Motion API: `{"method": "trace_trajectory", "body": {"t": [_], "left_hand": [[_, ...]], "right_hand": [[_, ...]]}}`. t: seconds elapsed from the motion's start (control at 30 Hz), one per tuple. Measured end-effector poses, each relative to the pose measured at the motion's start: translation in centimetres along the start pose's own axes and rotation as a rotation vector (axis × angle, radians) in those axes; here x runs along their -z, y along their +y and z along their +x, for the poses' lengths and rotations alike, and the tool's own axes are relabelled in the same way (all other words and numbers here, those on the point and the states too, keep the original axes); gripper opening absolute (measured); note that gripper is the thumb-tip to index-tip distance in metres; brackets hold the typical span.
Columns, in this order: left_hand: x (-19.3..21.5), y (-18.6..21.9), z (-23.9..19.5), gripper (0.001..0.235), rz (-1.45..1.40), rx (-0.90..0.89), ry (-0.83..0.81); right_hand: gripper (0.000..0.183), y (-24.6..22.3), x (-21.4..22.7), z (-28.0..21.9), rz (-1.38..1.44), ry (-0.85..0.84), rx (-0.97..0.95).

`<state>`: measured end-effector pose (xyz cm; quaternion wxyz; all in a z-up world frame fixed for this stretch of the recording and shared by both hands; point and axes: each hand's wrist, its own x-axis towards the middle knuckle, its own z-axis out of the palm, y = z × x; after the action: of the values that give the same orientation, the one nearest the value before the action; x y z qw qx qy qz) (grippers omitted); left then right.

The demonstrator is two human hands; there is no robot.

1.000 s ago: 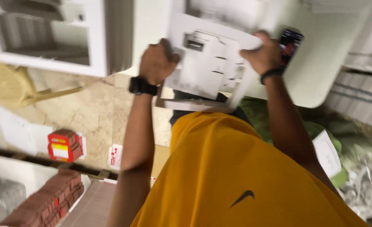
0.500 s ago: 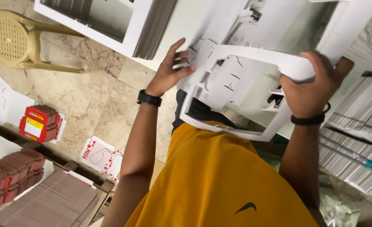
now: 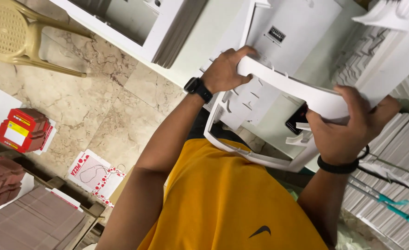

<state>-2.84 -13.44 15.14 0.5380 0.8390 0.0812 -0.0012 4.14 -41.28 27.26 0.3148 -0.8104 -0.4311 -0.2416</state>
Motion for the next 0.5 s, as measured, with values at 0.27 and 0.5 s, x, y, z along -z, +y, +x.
{"method": "trace_trajectory", "body": {"t": [0.27, 0.5], "left_hand": [[7.0, 6.7, -1.8, 0.068, 0.375, 0.114, 0.003], [16.8, 9.7, -1.4, 0.063, 0.487, -0.079, 0.020]], "right_hand": [[0.043, 2.1, -1.4, -1.0, -0.170, -0.040, -0.160], [0.050, -3.4, -3.4, 4.7, -0.099, 0.039, -0.233]]}}
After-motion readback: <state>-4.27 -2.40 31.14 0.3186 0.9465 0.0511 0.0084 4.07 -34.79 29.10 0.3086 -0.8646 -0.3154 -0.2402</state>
